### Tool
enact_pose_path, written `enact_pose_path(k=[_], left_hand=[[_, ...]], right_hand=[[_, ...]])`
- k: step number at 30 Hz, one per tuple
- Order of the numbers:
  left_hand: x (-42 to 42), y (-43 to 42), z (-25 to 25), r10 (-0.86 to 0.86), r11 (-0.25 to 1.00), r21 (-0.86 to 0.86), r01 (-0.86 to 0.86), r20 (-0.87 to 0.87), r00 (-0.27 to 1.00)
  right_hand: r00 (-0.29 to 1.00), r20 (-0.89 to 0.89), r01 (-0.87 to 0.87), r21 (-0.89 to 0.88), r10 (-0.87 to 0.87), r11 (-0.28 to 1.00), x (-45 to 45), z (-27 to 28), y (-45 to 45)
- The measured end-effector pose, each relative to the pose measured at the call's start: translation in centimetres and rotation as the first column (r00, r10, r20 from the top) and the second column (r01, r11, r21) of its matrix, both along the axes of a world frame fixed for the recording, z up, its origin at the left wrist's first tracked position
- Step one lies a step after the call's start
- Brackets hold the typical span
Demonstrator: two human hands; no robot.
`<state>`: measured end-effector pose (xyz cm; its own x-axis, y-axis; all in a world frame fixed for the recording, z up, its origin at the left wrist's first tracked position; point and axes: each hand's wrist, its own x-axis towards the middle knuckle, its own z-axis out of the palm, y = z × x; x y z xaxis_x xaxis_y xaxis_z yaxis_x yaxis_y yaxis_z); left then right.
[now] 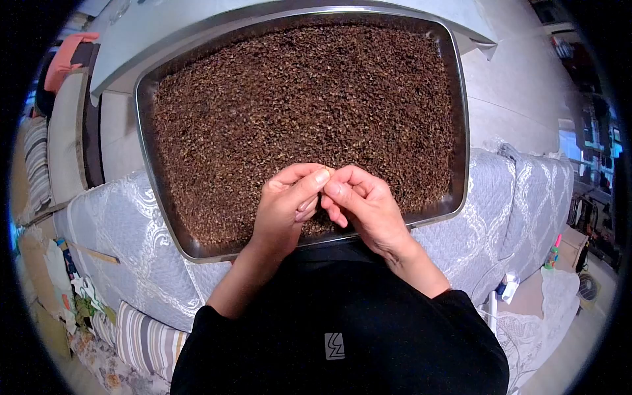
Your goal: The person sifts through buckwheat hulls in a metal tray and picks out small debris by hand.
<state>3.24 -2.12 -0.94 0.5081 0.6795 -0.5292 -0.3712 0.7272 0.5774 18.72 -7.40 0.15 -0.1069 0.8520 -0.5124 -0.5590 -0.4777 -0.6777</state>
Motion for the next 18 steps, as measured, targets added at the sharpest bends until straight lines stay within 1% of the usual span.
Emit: enact_pose_path(k=[3, 6, 7, 8, 9, 10, 11, 12, 14, 16, 17, 18], left_hand=[[-0.2, -0.1, -0.3, -0.034, 0.998, 0.06, 0.036, -0.034, 0.999], [-0.7, 0.1, -0.1, -0.011, 0.997, -0.075, 0.03, 0.239, 0.971], [-0.9, 0.2, -0.1, -0.011, 0.997, -0.065, 0.034, 0.322, 0.947], [-1.1, 0.4, -0.1, -0.012, 0.998, -0.055, 0.037, 0.402, 0.915], [-1.3, 0.6, -0.2, -0.013, 0.998, -0.046, 0.04, 0.48, 0.877], [-1.4, 0.6, -0.1, -0.002, 0.999, -0.036, 0.024, 0.51, 0.86], [-1.5, 0.7, 0.0, 0.008, 1.0, -0.027, 0.007, 0.54, 0.842], [-1.7, 0.7, 0.1, 0.017, 1.0, -0.016, -0.01, 0.57, 0.821], [-2.0, 1.0, -0.5, -0.02, 0.998, 0.056, -0.017, 0.598, 0.801], [-2.1, 1.0, -0.6, -0.05, 0.991, 0.128, -0.036, 0.609, 0.791], [-2.0, 0.9, -0.6, -0.06, 0.988, 0.151, -0.041, 0.613, 0.788], [-1.9, 0.9, -0.6, -0.073, 0.983, 0.175, -0.046, 0.616, 0.784]], right_hand=[[0.984, -0.153, 0.084, -0.024, -0.087, 0.996, -0.4, 0.3, -0.4], [0.992, -0.121, 0.038, 0.127, -0.022, 0.991, 0.1, -1.5, -1.2], [0.999, 0.041, -0.019, 0.114, 0.015, 0.993, 0.5, -1.6, -1.6], [0.935, 0.354, -0.121, 0.258, 0.023, 0.959, 0.7, -1.5, -1.6], [0.778, 0.628, -0.259, 0.355, -0.024, 0.898, 0.8, -1.2, -1.4], [0.548, 0.828, -0.416, 0.392, -0.118, 0.82, 0.9, -0.7, -1.2], [0.387, 0.895, -0.471, 0.398, -0.22, 0.787, 1.1, 0.4, -0.8], [0.26, 0.912, -0.507, 0.409, -0.317, 0.759, 1.4, 0.6, -0.6], [0.196, 0.908, -0.426, 0.419, -0.37, 0.802, 2.9, 0.0, -0.9], [0.096, 0.909, -0.303, 0.415, -0.406, 0.858, 4.2, -1.0, -0.5], [0.043, 0.907, -0.286, 0.414, -0.42, 0.864, 4.9, -1.2, -0.1], [0.022, 0.907, -0.262, 0.411, -0.421, 0.873, 5.3, -1.4, 0.1]])
